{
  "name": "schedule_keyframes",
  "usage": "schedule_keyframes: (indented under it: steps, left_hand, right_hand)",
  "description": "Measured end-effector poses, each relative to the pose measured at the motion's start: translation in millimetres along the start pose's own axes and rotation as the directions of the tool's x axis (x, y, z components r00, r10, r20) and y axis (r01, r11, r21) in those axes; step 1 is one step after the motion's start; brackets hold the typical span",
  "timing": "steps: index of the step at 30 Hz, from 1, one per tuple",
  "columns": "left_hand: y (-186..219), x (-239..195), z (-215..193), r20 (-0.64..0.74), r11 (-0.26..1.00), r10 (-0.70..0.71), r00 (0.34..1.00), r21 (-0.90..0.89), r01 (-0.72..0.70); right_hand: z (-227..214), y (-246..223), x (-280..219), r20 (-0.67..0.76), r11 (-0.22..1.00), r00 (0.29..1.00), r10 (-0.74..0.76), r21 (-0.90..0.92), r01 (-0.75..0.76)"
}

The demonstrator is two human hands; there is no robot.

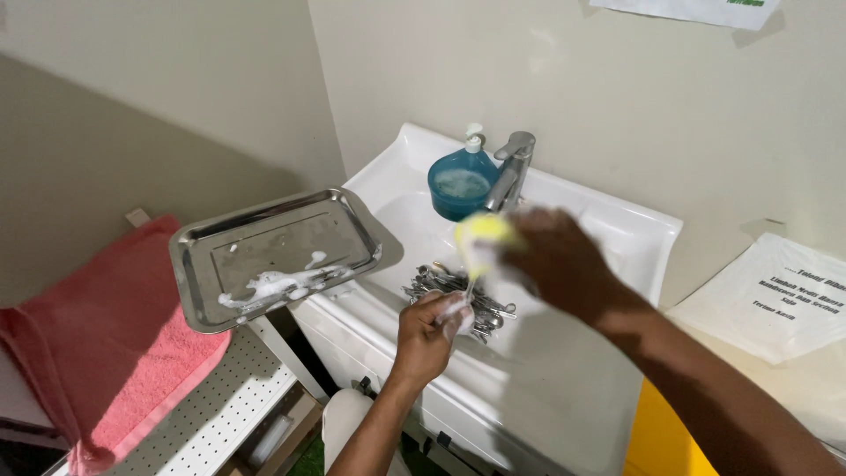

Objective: The person scrubs a collection of metal dental instruments with a yellow sponge and soap in a white sink. They rinse the instruments under running water and place them into a metal tray. Finally, the person scrubs the metal tray itself with the sponge.

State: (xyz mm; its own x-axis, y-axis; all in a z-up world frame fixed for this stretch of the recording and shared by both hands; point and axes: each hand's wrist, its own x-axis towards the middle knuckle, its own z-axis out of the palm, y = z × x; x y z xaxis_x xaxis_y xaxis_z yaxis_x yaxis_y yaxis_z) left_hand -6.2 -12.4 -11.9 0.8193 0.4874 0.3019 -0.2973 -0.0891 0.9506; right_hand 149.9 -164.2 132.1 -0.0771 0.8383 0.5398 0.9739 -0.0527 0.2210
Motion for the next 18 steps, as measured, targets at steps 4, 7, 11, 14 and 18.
schedule_keyframes:
  steps: [4,7,11,14,18]
  left_hand:
    - [-2,-2,1,0.001,0.998,0.037,0.999,0.04,-0.037]
    - [-2,1,3,-0.027,0.999,0.035,0.999,0.039,-0.034]
    - [-10,0,1,-0.039,0.998,0.04,0.998,-0.039,-0.042]
    - [-10,-2,-1,0.012,0.995,0.08,0.997,-0.053,-0.08]
    - [7,-3,2,0.007,0.999,-0.034,0.999,-0.032,0.034]
  right_hand:
    - [-9,23,5,-0.105,0.978,0.978,0.18,-0.087,-0.19]
    - [-14,14,5,-0.223,0.956,0.931,0.29,0.031,-0.291]
    - [-5,-21,-6,-0.14,0.989,0.988,-0.066,0.123,0.084]
    - [20,-17,-21,-0.03,0.963,0.964,-0.265,-0.056,0.263]
    - [4,5,2,0.149,0.993,0.984,0.096,-0.085,-0.084]
